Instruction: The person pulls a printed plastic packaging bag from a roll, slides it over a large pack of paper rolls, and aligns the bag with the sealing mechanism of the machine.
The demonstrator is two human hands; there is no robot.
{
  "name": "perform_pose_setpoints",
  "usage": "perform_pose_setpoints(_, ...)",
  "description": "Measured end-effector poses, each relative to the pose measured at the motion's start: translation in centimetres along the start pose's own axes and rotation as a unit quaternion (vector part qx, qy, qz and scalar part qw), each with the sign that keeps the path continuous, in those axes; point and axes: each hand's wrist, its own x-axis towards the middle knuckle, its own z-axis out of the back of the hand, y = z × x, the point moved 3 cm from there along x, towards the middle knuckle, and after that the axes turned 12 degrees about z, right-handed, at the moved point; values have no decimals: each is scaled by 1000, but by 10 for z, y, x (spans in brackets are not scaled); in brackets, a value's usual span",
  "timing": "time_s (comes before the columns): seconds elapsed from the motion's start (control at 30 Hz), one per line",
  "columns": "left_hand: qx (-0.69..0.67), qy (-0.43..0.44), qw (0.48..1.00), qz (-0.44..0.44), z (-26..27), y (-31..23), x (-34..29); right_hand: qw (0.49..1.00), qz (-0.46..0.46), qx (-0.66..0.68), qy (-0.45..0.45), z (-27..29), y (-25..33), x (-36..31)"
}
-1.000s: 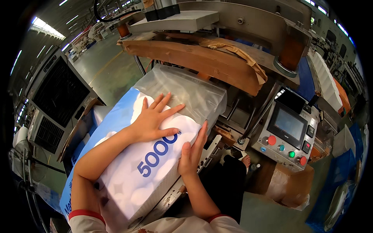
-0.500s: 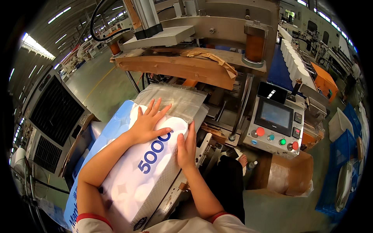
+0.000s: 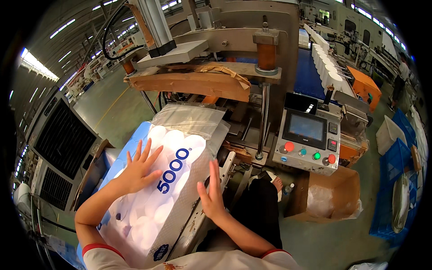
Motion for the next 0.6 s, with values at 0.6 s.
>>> perform_pose_setpoints(0.6,-32,-24,999,7,-26,-6,-7,995,82,-51,-21,-46,-14,3)
